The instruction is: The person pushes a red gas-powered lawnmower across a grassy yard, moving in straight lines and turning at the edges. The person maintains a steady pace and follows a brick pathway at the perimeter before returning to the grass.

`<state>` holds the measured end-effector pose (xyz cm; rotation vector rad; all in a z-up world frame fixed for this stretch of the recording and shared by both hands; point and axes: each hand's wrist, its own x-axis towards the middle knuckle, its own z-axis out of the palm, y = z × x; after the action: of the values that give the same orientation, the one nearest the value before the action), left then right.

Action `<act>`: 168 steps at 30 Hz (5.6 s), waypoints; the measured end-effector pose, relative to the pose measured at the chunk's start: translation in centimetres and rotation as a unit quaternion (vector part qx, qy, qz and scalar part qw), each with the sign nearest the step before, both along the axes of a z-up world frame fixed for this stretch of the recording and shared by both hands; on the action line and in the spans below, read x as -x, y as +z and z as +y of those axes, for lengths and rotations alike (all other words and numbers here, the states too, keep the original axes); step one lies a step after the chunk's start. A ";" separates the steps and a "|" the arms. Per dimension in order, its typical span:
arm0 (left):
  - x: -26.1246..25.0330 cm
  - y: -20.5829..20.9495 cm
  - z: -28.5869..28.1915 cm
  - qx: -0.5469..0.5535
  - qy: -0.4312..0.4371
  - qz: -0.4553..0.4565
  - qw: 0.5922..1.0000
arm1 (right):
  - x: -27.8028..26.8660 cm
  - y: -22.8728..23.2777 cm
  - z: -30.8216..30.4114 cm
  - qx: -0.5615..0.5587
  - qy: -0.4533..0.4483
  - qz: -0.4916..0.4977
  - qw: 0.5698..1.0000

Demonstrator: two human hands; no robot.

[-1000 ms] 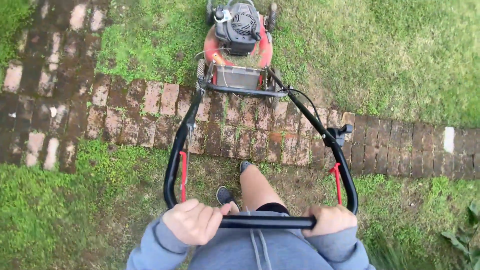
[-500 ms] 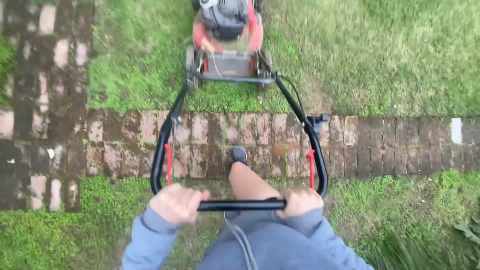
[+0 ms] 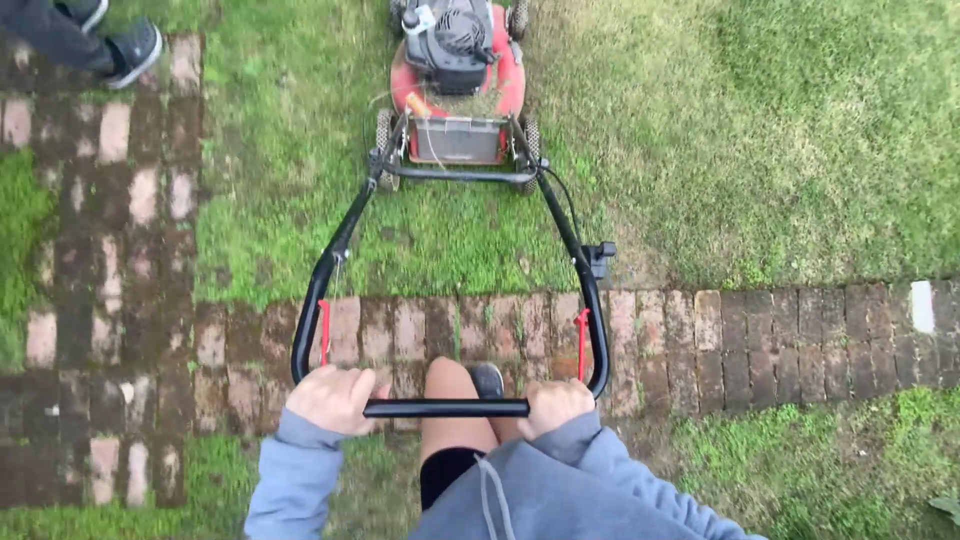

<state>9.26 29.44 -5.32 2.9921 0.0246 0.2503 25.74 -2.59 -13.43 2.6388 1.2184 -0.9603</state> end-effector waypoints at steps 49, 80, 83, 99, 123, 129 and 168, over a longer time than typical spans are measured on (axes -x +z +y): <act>-63.0 -13.9 44.9 0.032 0.035 0.075 0.996 | -65.3 -6.4 46.3 0.020 -0.029 -0.149 0.988; -103.8 -31.1 66.9 0.039 -0.010 -0.037 0.998 | -107.0 -26.7 65.1 -0.019 -0.021 -0.181 0.983; -107.7 -31.3 70.5 0.026 -0.067 -0.089 0.993 | -110.4 -27.3 68.3 -0.019 -0.024 -0.199 0.979; -132.6 -32.7 85.6 -0.006 -0.041 -0.120 0.992 | -134.7 -28.8 86.2 -0.033 0.002 -0.156 0.987; -167.4 -41.7 109.1 -0.024 0.077 -0.034 0.996 | -170.7 -38.6 111.1 -0.140 0.032 -0.160 0.977; -175.9 -42.9 114.2 -0.012 0.075 -0.055 0.996 | -178.6 -41.3 115.3 -0.161 0.019 -0.120 0.980; -229.5 -60.0 159.4 -0.008 0.051 -0.028 0.998 | -233.3 -55.3 159.4 -0.243 -0.015 -0.211 0.947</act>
<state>238.78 188.79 -65.30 3.0027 0.1715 0.3466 259.00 156.78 -68.77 2.9970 1.4399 -0.0646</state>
